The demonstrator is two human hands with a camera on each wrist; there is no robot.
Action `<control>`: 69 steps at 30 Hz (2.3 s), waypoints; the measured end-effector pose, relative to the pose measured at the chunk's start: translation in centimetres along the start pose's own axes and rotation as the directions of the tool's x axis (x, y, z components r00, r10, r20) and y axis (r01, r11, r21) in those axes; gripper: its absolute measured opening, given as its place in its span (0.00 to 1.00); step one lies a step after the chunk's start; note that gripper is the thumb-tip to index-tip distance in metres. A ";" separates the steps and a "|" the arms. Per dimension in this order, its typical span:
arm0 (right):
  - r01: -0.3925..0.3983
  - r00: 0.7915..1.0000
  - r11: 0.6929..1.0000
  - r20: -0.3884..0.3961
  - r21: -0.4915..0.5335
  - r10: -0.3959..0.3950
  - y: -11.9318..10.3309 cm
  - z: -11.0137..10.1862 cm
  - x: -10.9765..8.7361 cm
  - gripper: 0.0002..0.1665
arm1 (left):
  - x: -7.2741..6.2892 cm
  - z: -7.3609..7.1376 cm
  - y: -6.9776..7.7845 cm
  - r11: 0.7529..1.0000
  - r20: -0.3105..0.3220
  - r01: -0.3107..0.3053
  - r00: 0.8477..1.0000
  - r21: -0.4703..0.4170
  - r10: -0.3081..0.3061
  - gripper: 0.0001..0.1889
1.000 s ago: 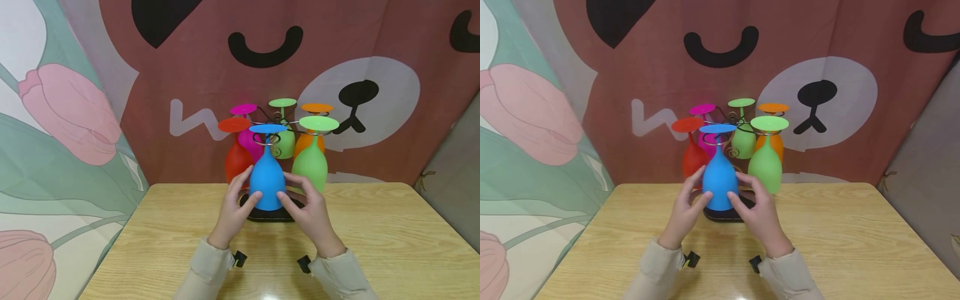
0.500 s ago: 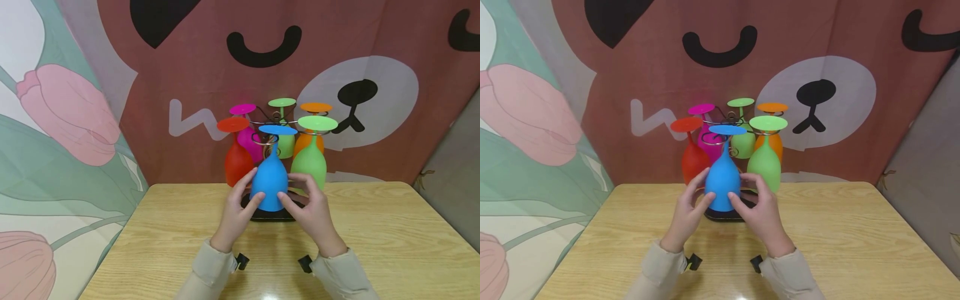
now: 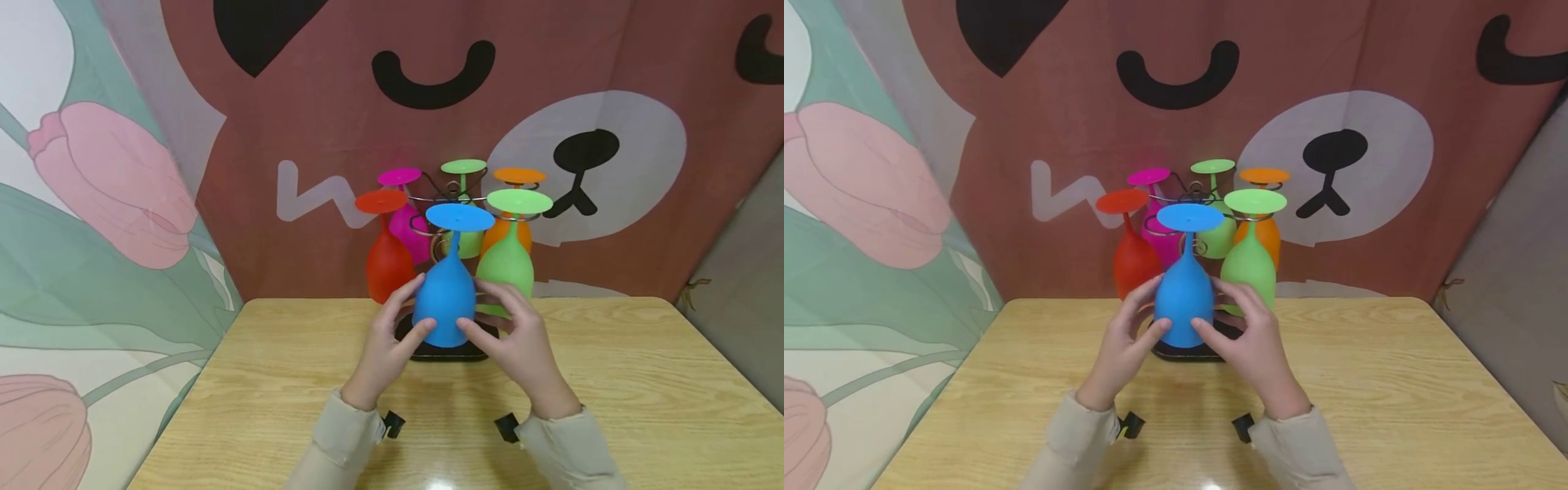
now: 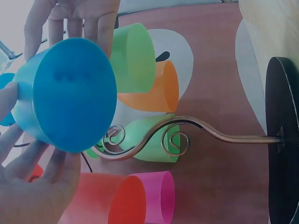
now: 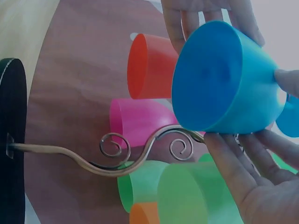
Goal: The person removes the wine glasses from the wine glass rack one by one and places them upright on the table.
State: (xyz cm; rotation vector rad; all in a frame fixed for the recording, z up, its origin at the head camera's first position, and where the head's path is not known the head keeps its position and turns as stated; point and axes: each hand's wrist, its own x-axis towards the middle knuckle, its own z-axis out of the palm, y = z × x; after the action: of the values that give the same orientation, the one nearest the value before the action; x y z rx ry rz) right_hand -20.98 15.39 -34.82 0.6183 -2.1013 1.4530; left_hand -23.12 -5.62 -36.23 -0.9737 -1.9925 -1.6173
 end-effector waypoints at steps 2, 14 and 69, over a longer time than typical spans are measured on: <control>0.007 1.000 1.000 0.006 -0.001 -0.007 0.0 -0.2 0.0 0.35 | 0.0 -0.2 0.0 1.000 0.013 -0.013 1.000 -0.013 0.013 0.31; 0.027 0.998 0.999 0.049 -0.019 -0.026 -0.5 -0.6 0.1 0.38 | -0.1 -1.5 -0.1 0.999 0.078 -0.035 0.996 -0.038 0.038 0.33; -0.290 0.921 0.782 0.383 0.552 0.071 -0.2 -1.4 0.4 0.33 | 0.6 -3.5 -0.8 0.540 0.210 -0.597 0.762 0.594 0.612 0.27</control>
State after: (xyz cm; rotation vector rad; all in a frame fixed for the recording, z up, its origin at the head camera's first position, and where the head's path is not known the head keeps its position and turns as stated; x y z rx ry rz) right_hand -20.97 16.57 -33.97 0.9834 -1.9591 2.3124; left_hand -24.55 -8.89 -35.51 -1.1575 -1.6839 -0.4979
